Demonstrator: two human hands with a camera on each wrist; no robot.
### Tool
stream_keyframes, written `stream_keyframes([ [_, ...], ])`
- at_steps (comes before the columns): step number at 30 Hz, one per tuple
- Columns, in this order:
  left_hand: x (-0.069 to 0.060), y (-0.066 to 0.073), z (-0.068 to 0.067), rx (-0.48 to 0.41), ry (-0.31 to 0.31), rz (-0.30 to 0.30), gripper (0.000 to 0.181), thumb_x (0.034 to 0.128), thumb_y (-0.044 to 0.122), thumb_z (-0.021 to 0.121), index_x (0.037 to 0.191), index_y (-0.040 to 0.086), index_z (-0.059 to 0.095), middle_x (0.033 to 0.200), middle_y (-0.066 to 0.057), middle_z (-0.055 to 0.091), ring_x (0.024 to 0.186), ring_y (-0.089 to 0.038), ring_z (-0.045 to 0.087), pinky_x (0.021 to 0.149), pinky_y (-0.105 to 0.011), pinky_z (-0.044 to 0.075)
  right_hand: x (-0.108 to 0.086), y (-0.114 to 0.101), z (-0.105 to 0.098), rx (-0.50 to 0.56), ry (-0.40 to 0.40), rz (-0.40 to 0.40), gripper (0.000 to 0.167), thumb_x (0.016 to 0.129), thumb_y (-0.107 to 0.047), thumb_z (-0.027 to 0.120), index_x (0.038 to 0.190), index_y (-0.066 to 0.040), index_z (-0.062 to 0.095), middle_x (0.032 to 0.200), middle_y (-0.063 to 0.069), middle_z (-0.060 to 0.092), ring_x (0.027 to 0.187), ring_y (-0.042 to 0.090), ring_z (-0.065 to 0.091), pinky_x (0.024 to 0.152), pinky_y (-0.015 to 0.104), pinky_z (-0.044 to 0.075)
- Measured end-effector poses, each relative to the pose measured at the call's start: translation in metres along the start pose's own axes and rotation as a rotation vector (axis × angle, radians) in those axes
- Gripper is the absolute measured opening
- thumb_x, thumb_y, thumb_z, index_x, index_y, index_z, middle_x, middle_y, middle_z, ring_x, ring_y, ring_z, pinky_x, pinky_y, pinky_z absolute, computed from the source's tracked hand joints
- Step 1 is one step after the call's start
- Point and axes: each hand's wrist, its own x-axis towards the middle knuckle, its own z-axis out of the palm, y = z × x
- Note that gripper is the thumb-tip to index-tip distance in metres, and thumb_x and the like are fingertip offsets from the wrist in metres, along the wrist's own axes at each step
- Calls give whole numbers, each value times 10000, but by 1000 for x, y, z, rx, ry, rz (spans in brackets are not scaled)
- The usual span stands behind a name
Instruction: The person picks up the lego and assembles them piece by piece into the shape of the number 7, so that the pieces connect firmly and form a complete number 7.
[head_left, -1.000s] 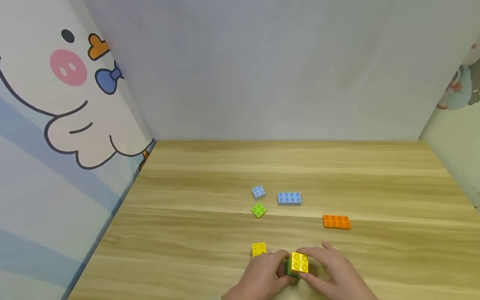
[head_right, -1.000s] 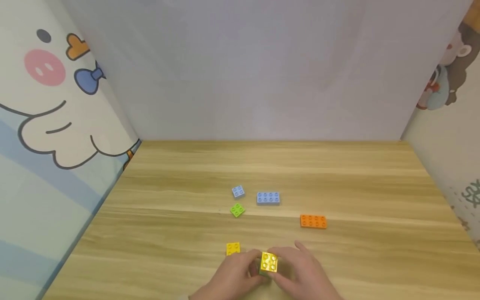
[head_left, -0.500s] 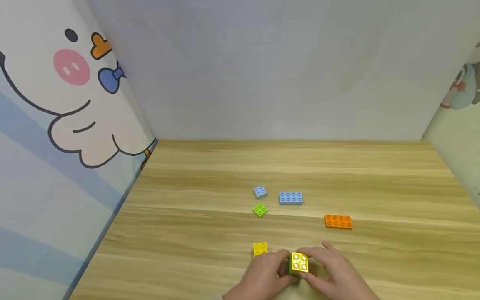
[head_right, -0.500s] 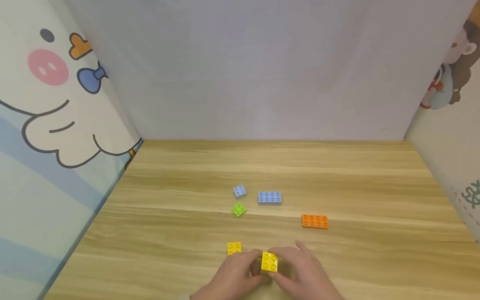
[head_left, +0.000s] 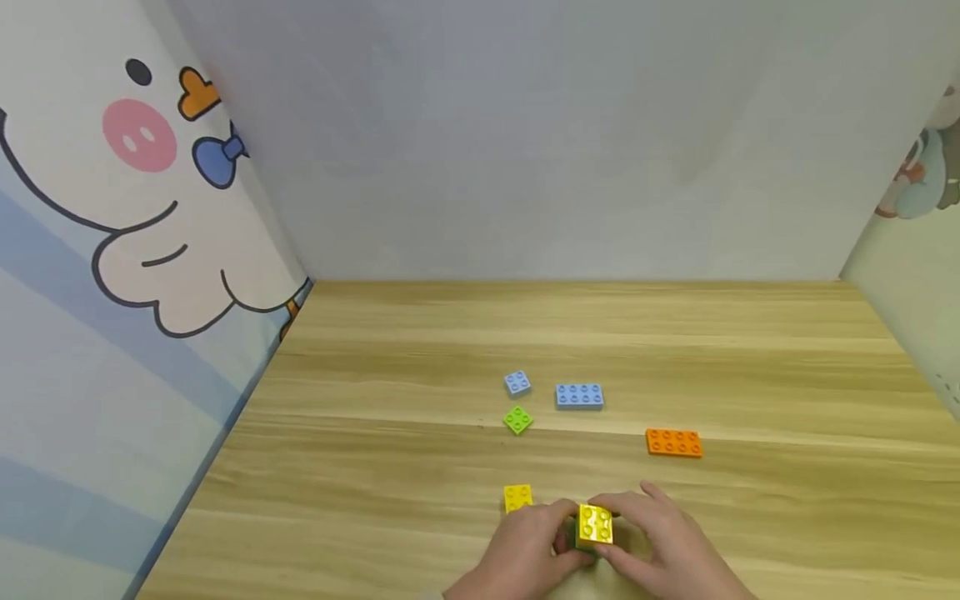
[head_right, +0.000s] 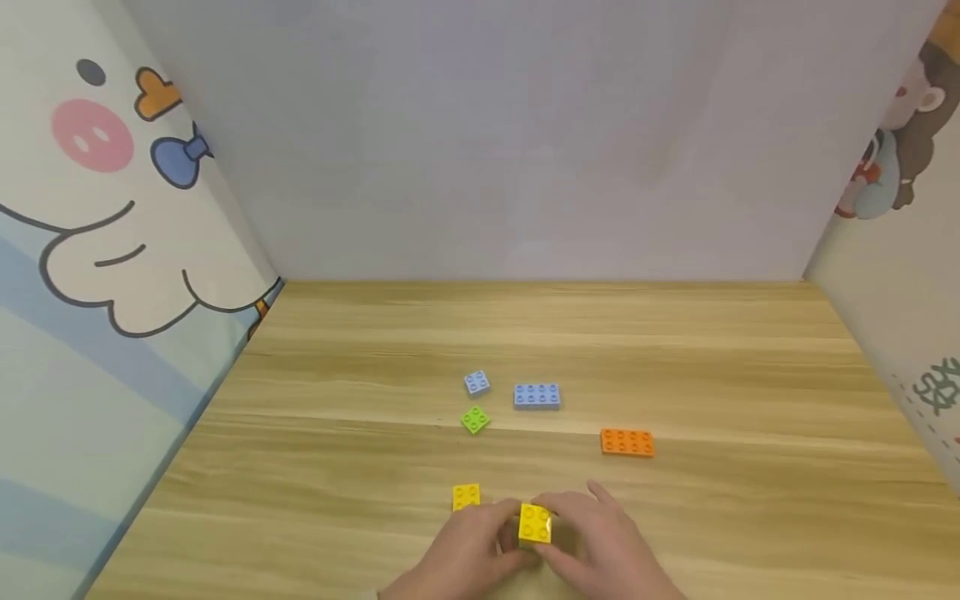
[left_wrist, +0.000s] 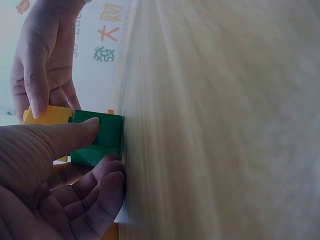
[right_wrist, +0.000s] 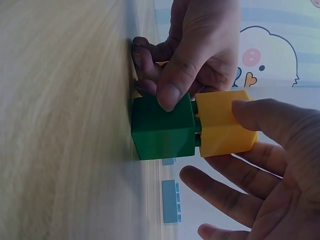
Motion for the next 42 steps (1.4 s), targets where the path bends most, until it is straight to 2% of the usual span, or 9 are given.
stream_keyframes([
  [6,1,0,-1,-17,-28,-39,275,830,293,786,1039,190,640,654,150,481,543,-11,424,501,-187,379,3,-1,0,17,-56,18,318,847,-266,771,1145,-240,663,1106,-156,668,1014,90,641,946,731,313],
  [13,4,1,0,-15,-18,-32,308,822,294,793,1076,199,648,658,155,482,551,-4,432,505,-184,383,2,3,-1,-48,-16,-45,344,804,-211,807,1121,-201,673,1080,-116,685,986,104,653,912,717,357],
  [17,7,3,4,-13,-20,-23,301,832,304,784,1077,192,649,645,147,478,538,-8,431,492,-185,378,-1,5,-2,-59,-16,-23,345,801,-208,810,1118,-205,675,1080,-115,685,990,106,652,935,701,355],
  [22,2,-1,6,-92,-62,-86,258,824,271,794,1012,179,643,628,109,500,522,-48,443,481,-217,373,-2,4,3,-50,-67,10,305,823,-221,793,1107,-208,681,1074,-125,682,986,85,645,952,669,373],
  [27,5,1,3,-58,-16,-34,287,826,271,791,1038,149,640,613,121,477,507,-29,425,466,-201,366,-2,1,1,-96,-26,3,304,817,-220,799,1098,-208,684,1063,-140,679,973,74,647,969,617,400],
  [32,9,6,3,-44,9,-12,285,838,276,778,1058,154,645,629,128,481,523,-19,429,471,-182,376,-1,-1,-6,-125,-47,53,340,802,-186,805,1119,-176,682,1082,-105,685,1015,154,650,971,622,404],
  [35,10,5,5,-19,31,12,278,840,282,775,1051,155,646,613,138,479,507,-4,423,459,-166,373,0,-1,-8,-156,-38,41,363,780,-163,818,1117,-156,684,1075,-92,689,1000,168,656,956,620,421],
  [37,9,3,5,-12,36,13,276,836,276,780,1044,151,648,597,139,477,491,0,417,447,-160,366,1,-2,-7,-165,-40,27,368,773,-154,821,1115,-146,686,1071,-84,692,976,156,661,955,615,425],
  [42,4,0,5,-33,31,-8,271,828,253,790,1037,149,652,589,133,480,481,-1,407,439,-159,357,2,-8,-3,-197,-49,35,370,761,-181,831,1103,-145,695,1058,-65,702,1008,254,662,939,616,439],
])
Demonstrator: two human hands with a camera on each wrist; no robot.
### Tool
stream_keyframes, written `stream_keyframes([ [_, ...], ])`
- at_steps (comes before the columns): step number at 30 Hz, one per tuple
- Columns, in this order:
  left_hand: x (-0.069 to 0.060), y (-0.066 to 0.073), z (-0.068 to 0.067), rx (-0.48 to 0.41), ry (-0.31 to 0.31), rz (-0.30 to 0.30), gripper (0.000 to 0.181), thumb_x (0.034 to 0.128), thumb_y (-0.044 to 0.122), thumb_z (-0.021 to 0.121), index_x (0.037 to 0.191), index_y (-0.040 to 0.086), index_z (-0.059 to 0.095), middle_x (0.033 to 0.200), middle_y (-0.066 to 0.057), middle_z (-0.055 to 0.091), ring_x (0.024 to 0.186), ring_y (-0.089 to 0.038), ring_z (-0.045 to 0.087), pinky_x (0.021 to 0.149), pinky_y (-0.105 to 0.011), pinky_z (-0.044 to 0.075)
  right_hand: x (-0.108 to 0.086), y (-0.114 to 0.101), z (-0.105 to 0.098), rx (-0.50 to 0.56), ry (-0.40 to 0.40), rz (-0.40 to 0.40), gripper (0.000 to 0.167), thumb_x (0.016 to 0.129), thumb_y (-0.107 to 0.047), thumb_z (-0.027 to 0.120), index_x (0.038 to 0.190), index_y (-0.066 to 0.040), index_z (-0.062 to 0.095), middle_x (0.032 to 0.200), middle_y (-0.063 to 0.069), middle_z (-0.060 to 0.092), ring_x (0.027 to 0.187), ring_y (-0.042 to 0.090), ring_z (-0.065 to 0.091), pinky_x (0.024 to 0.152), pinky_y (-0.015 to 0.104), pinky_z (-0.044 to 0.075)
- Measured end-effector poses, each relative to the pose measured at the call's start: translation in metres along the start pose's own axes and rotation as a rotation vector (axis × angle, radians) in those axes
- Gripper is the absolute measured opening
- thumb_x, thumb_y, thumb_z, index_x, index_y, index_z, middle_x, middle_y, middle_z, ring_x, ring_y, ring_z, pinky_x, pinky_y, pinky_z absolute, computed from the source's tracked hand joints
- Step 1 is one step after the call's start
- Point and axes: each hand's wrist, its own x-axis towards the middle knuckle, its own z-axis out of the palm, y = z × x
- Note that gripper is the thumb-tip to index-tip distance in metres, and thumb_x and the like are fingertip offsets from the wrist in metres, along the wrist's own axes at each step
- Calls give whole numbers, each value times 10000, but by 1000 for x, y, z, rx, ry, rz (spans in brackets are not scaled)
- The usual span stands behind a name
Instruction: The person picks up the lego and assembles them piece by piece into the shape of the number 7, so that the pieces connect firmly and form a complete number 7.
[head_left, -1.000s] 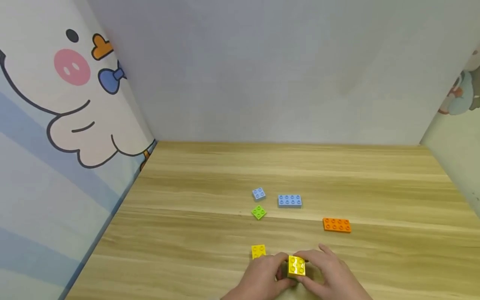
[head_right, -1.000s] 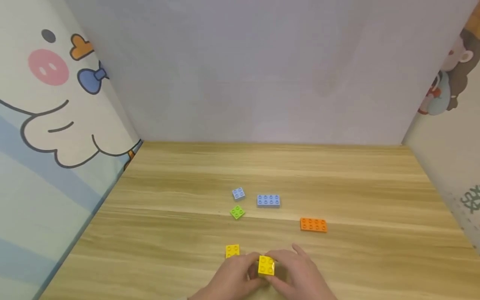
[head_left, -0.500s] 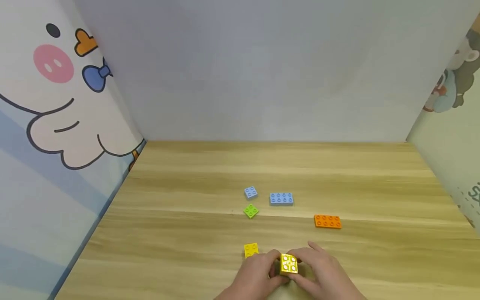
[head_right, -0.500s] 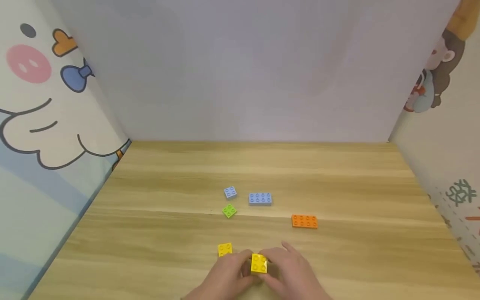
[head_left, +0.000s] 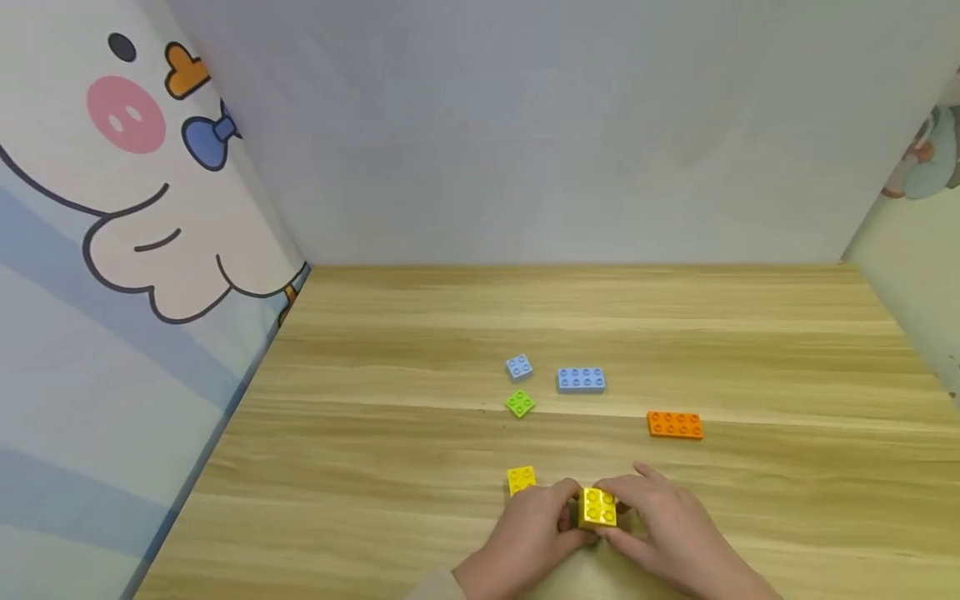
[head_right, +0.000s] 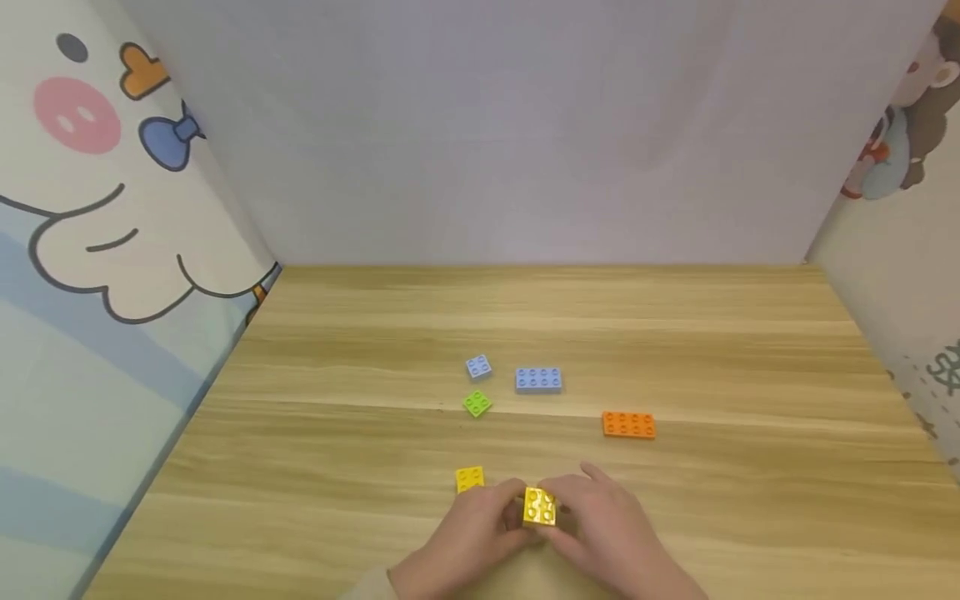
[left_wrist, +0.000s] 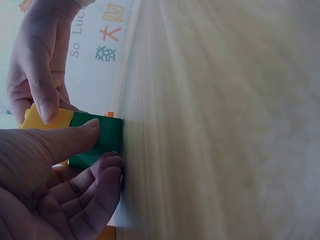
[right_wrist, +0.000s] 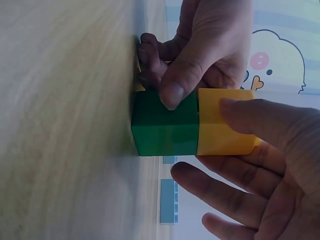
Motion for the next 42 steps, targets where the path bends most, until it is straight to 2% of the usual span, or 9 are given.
stream_keyframes([
  [2,0,0,1,1,2,5,265,826,247,792,1029,149,653,595,136,479,489,2,405,447,-156,358,0,-2,0,-24,7,6,368,750,-196,840,1088,-158,700,1045,-66,705,1024,297,656,929,614,448],
  [7,-1,0,1,37,26,25,263,812,232,805,1005,141,652,616,142,474,515,10,405,470,-148,366,1,-3,2,-37,15,3,358,732,-196,852,1059,-165,709,1009,-70,714,950,202,677,943,588,453],
  [13,-4,-1,1,32,29,8,259,806,222,810,984,138,642,626,135,483,524,3,415,475,-153,372,1,-4,4,-30,20,3,351,730,-194,853,1051,-162,713,997,-71,717,908,123,672,947,541,470],
  [16,-4,-1,1,21,21,-5,266,808,225,809,992,139,638,630,136,487,526,2,418,473,-155,372,0,-4,5,-12,26,4,340,733,-202,851,1044,-187,714,969,-115,702,857,65,645,847,424,542],
  [20,-4,-1,2,24,24,-1,273,808,232,809,992,140,629,635,141,489,525,6,421,468,-152,374,-2,-2,6,30,26,7,338,741,-199,846,1050,-207,711,940,-154,675,803,16,598,693,293,537],
  [27,-3,-2,3,22,23,8,285,806,229,810,1000,140,622,675,148,512,558,17,450,493,-142,397,-4,0,10,47,41,6,352,735,-189,849,1055,-209,703,942,-156,671,809,21,597,699,290,536],
  [42,-6,-3,3,72,22,48,317,822,232,801,1044,128,600,680,132,487,576,14,432,500,-137,371,-4,3,10,145,-34,69,327,809,-217,806,1105,-232,667,1065,-146,669,941,30,618,801,335,552],
])
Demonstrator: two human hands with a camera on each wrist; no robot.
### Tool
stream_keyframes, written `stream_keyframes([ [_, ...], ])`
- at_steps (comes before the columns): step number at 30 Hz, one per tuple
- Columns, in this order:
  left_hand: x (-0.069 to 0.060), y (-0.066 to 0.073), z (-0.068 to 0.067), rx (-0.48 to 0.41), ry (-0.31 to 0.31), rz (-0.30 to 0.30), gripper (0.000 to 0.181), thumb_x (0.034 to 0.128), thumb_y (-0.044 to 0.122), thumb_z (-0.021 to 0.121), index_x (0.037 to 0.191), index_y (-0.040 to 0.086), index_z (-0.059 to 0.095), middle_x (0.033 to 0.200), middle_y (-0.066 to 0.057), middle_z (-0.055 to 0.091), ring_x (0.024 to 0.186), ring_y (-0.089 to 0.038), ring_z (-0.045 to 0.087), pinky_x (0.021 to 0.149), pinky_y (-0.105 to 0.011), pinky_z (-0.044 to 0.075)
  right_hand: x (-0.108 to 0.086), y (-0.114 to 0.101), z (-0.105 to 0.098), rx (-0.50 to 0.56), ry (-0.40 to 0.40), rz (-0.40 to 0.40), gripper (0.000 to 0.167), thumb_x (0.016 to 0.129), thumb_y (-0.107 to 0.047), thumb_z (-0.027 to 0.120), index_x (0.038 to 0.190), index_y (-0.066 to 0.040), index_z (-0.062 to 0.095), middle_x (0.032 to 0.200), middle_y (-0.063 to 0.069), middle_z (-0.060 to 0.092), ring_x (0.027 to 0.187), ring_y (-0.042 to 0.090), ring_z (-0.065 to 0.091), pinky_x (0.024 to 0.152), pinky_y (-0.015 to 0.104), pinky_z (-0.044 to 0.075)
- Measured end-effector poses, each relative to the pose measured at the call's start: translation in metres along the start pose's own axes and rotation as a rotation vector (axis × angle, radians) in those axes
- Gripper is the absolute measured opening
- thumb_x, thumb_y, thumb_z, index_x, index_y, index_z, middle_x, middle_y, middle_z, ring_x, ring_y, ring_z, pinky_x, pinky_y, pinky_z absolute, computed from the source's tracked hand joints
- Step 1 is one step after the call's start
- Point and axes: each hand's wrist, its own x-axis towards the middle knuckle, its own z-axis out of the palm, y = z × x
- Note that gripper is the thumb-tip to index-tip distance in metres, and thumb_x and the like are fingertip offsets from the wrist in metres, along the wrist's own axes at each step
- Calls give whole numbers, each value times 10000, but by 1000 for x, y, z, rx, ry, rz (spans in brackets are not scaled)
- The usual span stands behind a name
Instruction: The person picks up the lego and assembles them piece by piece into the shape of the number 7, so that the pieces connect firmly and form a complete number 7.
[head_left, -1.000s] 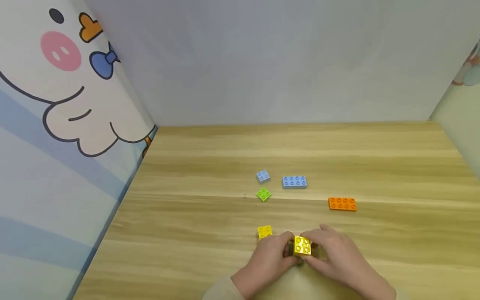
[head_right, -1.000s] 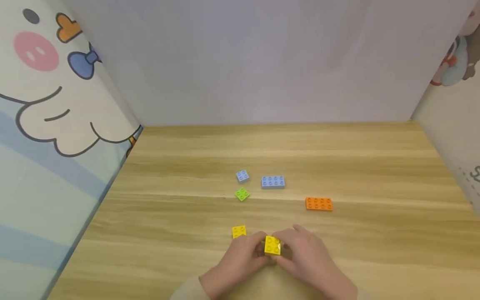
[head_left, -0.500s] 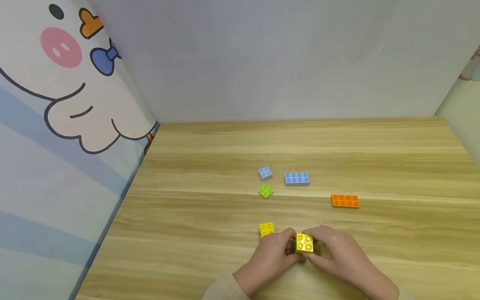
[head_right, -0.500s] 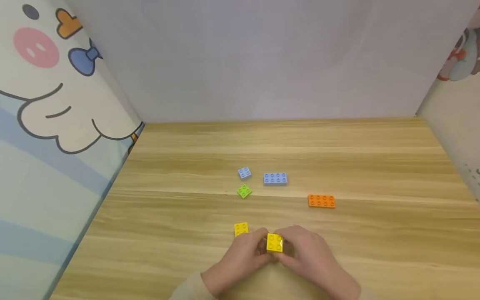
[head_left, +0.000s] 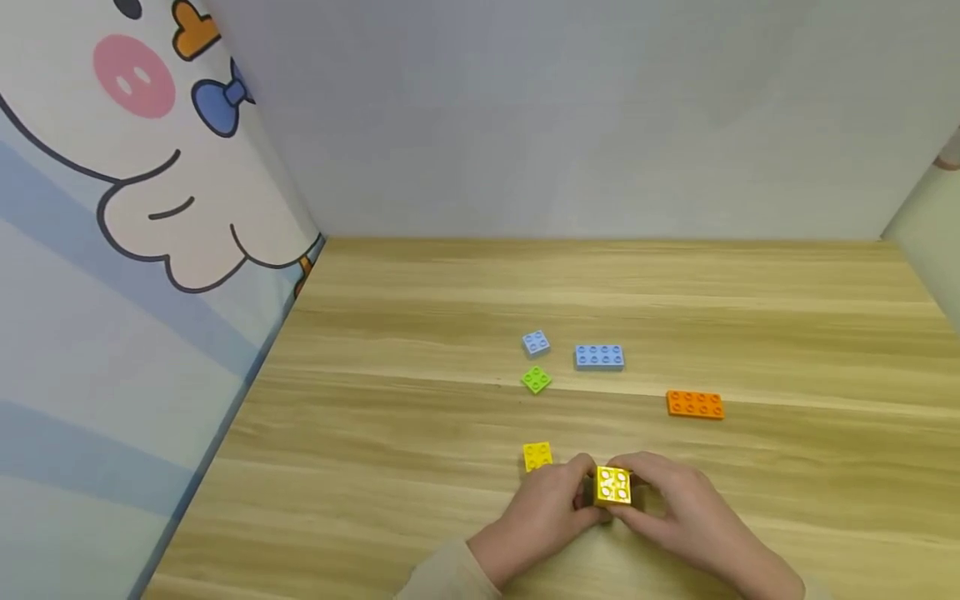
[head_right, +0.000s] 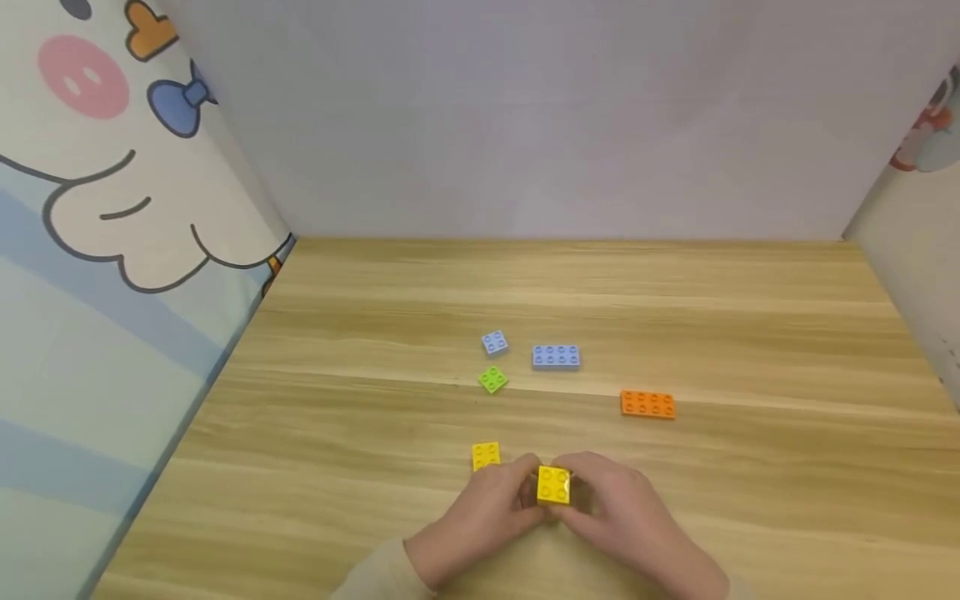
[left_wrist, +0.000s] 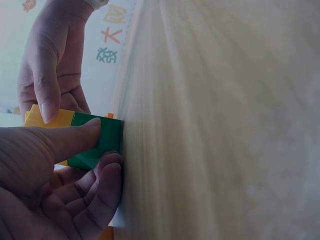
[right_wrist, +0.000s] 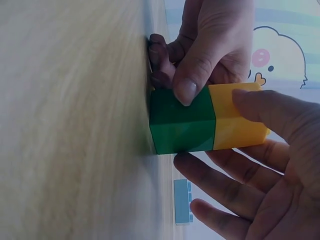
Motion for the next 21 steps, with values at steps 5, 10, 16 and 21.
stream_keyframes([
  [5,1,1,-1,5,-20,-10,326,830,242,794,1064,131,595,685,127,489,579,4,437,498,-143,373,0,1,-1,22,2,-13,329,816,-213,802,1113,-229,661,1068,-147,668,933,26,615,795,336,553],
  [10,2,3,-3,3,-41,-26,332,831,250,791,1070,132,593,715,123,509,593,0,451,505,-150,386,1,2,-1,28,1,-25,338,810,-199,806,1114,-225,661,1070,-145,668,941,31,616,802,340,551],
  [16,2,2,-4,-4,-39,-19,331,830,258,794,1066,130,600,728,129,527,608,13,461,523,-139,394,1,2,-1,33,6,-35,348,801,-188,813,1112,-222,663,1076,-141,667,959,39,617,817,341,547],
  [21,1,1,-3,-7,-38,-12,339,828,261,796,1074,126,606,749,127,554,623,23,470,538,-133,401,2,4,-2,52,-13,-39,339,811,-213,807,1116,-229,659,1075,-148,663,960,36,613,817,343,547],
])
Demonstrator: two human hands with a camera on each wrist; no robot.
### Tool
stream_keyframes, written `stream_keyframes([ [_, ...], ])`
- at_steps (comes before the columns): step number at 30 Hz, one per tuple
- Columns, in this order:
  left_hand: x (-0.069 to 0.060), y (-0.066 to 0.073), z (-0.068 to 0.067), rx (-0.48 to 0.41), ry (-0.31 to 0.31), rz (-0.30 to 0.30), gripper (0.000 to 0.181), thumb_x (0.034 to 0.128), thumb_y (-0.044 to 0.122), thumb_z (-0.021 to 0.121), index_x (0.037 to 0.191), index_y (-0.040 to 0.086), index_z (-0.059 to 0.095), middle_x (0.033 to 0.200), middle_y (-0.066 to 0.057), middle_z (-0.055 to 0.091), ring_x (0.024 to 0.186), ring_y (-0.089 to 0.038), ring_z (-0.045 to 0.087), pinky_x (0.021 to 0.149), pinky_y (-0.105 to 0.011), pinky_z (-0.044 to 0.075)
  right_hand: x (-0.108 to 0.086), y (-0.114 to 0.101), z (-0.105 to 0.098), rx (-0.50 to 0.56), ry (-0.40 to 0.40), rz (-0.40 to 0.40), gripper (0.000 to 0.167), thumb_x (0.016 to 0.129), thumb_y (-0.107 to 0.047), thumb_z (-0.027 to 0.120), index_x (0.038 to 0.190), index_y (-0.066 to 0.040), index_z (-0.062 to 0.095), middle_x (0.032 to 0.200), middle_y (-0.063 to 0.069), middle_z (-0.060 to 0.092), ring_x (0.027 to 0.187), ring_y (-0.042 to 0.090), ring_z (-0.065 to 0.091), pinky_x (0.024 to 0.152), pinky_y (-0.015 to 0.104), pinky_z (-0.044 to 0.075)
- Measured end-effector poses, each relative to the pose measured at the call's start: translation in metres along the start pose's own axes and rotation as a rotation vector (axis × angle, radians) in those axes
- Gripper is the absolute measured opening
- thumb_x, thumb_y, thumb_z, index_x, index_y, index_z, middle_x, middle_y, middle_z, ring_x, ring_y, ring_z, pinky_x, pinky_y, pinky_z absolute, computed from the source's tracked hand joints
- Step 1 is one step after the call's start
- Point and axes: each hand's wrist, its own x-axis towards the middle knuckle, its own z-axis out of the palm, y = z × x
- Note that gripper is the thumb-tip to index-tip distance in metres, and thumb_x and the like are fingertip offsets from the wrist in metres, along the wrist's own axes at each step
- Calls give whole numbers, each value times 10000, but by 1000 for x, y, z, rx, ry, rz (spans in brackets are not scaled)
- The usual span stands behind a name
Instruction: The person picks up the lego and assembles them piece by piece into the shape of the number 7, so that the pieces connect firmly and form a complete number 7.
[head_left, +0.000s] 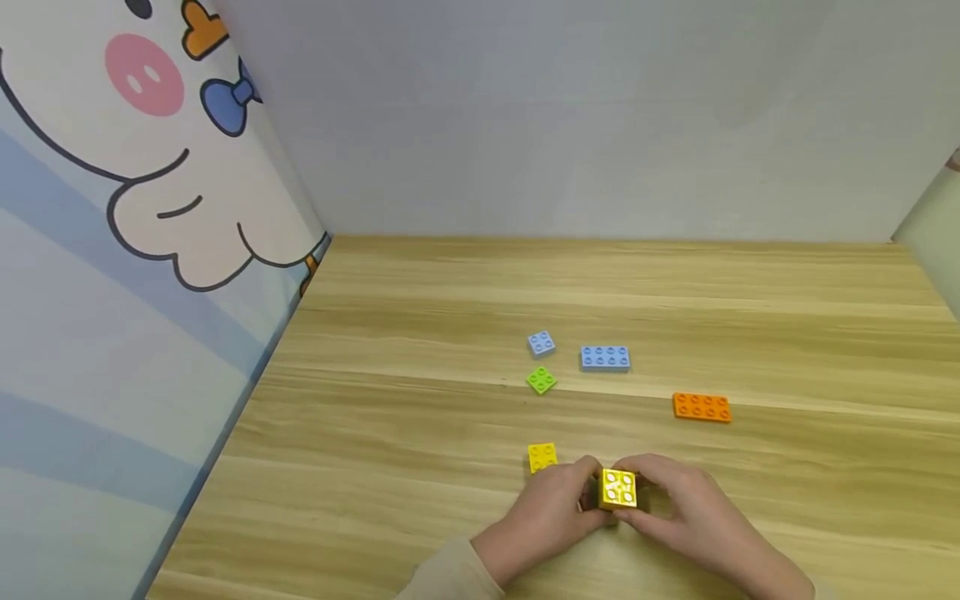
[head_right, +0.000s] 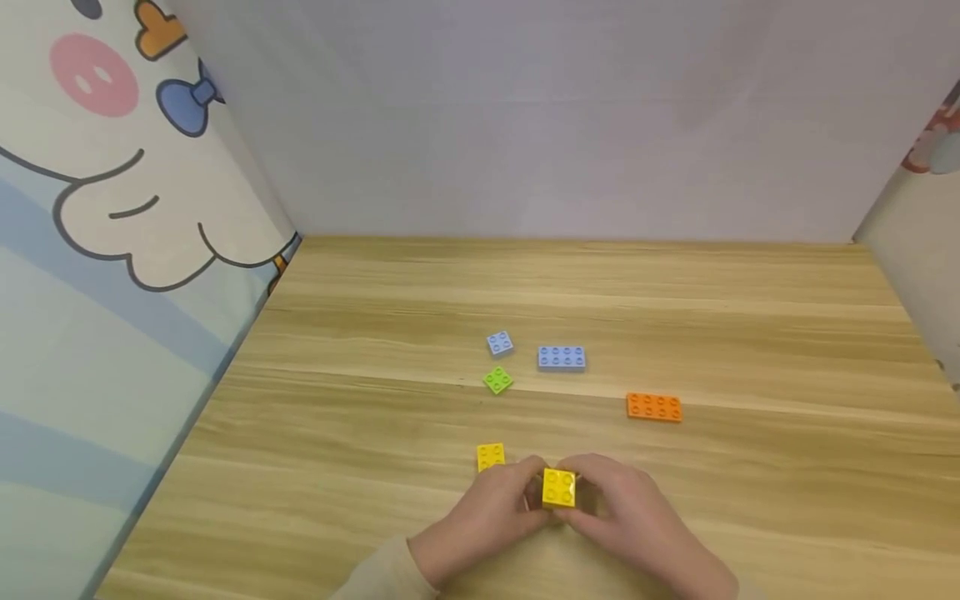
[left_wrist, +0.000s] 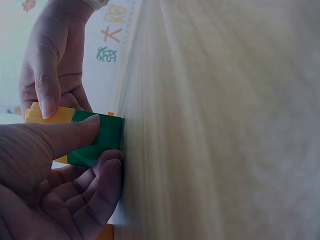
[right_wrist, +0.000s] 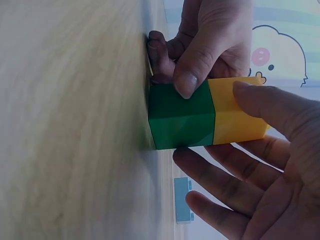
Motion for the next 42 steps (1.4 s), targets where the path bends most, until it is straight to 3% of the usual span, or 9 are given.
stream_keyframes([
  [7,-2,1,-1,-12,-4,-17,348,825,253,798,1090,132,607,769,128,566,642,27,481,554,-131,411,1,1,-8,22,-45,-45,380,849,-356,756,1181,-211,643,1130,-125,662,983,44,616,843,351,535],
  [13,-2,3,-2,2,-14,-29,359,816,265,803,1087,141,604,814,123,604,664,34,498,571,-130,422,10,-1,-22,25,8,-111,321,889,-158,724,1194,-90,654,1139,-15,690,945,76,642,815,366,545],
  [18,-1,2,-2,29,-16,-37,360,818,257,804,1091,136,602,781,126,576,642,25,479,552,-132,407,30,-2,-26,-8,25,-107,244,912,-102,684,1156,-97,679,1095,-30,704,924,63,641,806,375,545],
  [30,-4,2,0,119,26,32,351,836,274,788,1098,145,593,707,132,488,608,9,429,535,-131,351,82,-3,-18,48,-305,-65,313,906,-185,694,1200,-81,668,1154,25,687,988,171,658,899,455,509],
  [36,-4,2,1,154,44,44,408,829,292,794,1152,154,586,767,131,527,670,-3,457,582,-140,374,98,0,-9,40,-418,-56,341,889,-167,708,1209,-61,660,1148,27,683,1023,187,640,905,434,508],
  [42,-5,2,1,181,36,46,309,849,306,772,1053,162,590,736,135,484,653,1,443,564,-127,357,109,0,-5,61,-496,-81,363,855,-191,749,1182,-55,671,1132,26,687,1018,189,636,903,408,511],
])
